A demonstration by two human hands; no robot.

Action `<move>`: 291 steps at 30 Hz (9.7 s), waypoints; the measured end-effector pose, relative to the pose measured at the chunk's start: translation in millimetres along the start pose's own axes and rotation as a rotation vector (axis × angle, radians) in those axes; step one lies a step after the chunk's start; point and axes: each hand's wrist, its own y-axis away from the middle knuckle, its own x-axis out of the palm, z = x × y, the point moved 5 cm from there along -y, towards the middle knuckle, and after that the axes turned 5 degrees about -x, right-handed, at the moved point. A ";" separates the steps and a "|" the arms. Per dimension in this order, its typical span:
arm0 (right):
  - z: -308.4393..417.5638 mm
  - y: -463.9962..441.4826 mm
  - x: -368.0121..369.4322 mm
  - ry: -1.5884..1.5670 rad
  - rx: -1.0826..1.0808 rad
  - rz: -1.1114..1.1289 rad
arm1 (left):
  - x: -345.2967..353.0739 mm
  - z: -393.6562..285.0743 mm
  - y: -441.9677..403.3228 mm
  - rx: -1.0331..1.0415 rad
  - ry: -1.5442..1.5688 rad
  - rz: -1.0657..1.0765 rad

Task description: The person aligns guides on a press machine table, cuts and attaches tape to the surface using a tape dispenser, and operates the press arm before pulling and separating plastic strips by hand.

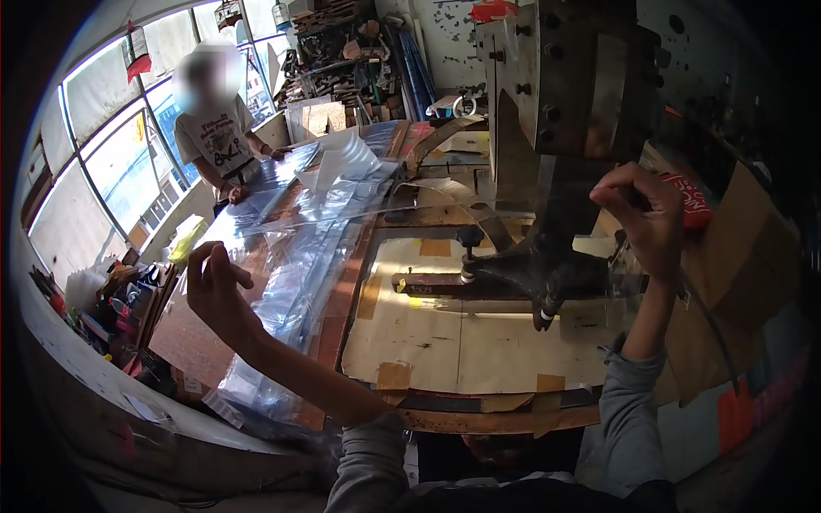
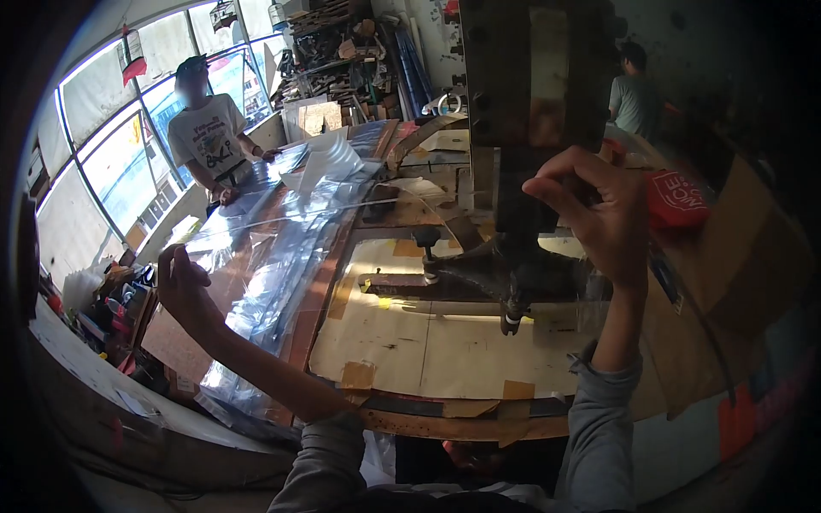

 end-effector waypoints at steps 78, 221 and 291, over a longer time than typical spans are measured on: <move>-51.4 281.8 -23.6 0.718 0.490 0.664 | 48.6 41.4 272.0 0.077 -0.862 1.137; -340.0 83.4 193.3 0.948 -0.019 1.233 | 99.4 2.7 343.1 0.271 -0.553 1.474; -694.3 35.3 -156.3 0.832 0.857 0.569 | 345.7 11.5 372.6 -0.158 -0.832 1.263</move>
